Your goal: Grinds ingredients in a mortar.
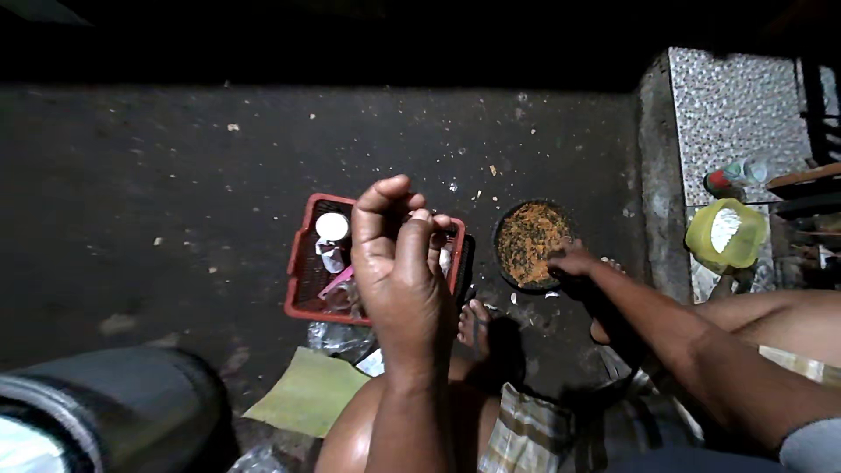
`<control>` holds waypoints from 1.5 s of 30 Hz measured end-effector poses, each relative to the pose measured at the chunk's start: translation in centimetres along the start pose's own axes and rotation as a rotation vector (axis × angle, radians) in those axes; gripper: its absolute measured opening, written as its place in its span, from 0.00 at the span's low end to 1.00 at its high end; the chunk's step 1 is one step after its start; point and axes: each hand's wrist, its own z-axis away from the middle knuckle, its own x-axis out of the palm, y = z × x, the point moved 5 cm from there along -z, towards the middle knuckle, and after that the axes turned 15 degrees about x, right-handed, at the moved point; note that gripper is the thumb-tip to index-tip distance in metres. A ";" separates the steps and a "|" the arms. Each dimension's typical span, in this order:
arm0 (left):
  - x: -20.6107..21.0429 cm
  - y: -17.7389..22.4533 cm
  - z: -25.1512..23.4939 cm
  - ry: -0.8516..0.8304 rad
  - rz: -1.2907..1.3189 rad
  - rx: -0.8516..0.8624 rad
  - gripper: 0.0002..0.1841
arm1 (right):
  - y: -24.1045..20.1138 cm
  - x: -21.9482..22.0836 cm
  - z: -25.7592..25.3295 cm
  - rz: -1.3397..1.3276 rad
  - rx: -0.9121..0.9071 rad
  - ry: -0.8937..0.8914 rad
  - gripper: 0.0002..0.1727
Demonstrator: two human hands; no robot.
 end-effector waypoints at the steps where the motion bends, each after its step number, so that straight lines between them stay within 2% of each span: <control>1: -0.1 0.0 0.0 -0.005 -0.003 0.002 0.16 | 0.3 1.0 0.3 -0.128 0.037 -0.057 0.36; 4: 0.0 0.1 0.2 -0.029 -0.012 0.009 0.16 | 0.7 3.4 0.2 -0.685 0.120 -0.207 0.31; 6: 0.0 0.3 0.3 -0.033 -0.027 0.013 0.16 | 0.3 4.1 -0.1 -0.919 0.151 -0.264 0.29; 8: -0.2 0.6 0.5 -0.031 -0.042 0.015 0.17 | -0.6 3.7 0.6 -0.808 0.029 -0.187 0.28; 11: -0.4 0.7 0.7 -0.049 -0.031 0.012 0.17 | -1.5 4.1 0.4 -0.214 -0.214 0.074 0.36; 13: -0.2 0.7 0.4 -0.053 -0.017 0.028 0.17 | -2.2 4.2 -0.7 0.159 -0.295 0.264 0.35; 14: -0.3 0.7 0.3 -0.048 -0.019 0.034 0.17 | -3.0 3.7 -0.8 0.223 -0.323 0.317 0.34; 15: -0.5 0.7 0.2 -0.040 -0.025 0.033 0.17 | -4.2 2.7 0.1 0.234 -0.326 0.326 0.32; 16: -0.6 0.7 0.3 -0.031 -0.033 0.022 0.17 | -5.8 1.1 2.4 0.236 -0.266 0.260 0.32; 17: -0.4 0.6 0.3 -0.028 -0.034 0.008 0.17 | -7.6 -1.1 5.6 0.241 -0.132 0.108 0.32; 19: -0.2 0.6 0.0 -0.017 -0.016 0.013 0.17 | -9.9 -3.9 8.6 0.134 -0.032 0.064 0.31; 21: -0.4 0.8 0.2 -0.014 -0.015 0.016 0.17 | -8.4 -1.9 6.1 0.066 -0.097 0.127 0.33; 22: -0.6 0.8 0.2 -0.023 -0.016 0.019 0.17 | -6.6 0.4 3.2 0.039 -0.180 0.267 0.33; 25: -0.7 0.4 0.1 -0.025 -0.017 0.007 0.17 | -4.0 4.6 0.2 0.210 -0.201 0.213 0.36; 28: -0.6 0.0 0.0 -0.025 -0.021 0.000 0.17 | -4.7 3.4 -1.1 0.251 -0.221 0.252 0.35; 32: 0.1 0.2 0.2 -0.029 -0.016 -0.011 0.17 | -5.5 0.2 -4.8 0.055 -0.208 0.389 0.35; 34: 0.1 0.3 0.4 -0.025 -0.017 -0.004 0.17 | -5.8 0.3 -2.9 -0.013 -0.152 0.261 0.35; 36: 0.0 0.3 0.4 -0.016 -0.021 -0.006 0.16 | -5.6 2.1 -0.3 0.063 -0.133 0.143 0.37; 38: -0.2 0.1 0.3 -0.006 -0.023 -0.006 0.16 | -4.9 4.4 0.6 0.193 -0.204 0.189 0.36; 40: -0.4 -0.1 0.2 -0.023 -0.045 -0.002 0.16 | -4.7 4.6 0.0 0.209 -0.250 0.238 0.35; 42: -0.2 -0.4 0.2 -0.056 -0.057 -0.013 0.17 | -5.5 2.5 -0.2 0.142 -0.259 0.221 0.34; 43: 0.1 -0.5 0.2 -0.067 -0.053 -0.015 0.17 | -6.3 0.5 0.7 0.086 -0.224 0.157 0.33; 45: 0.4 -0.2 0.1 -0.059 -0.041 -0.008 0.17 | -9.3 -4.7 5.8 -0.024 -0.097 -0.020 0.30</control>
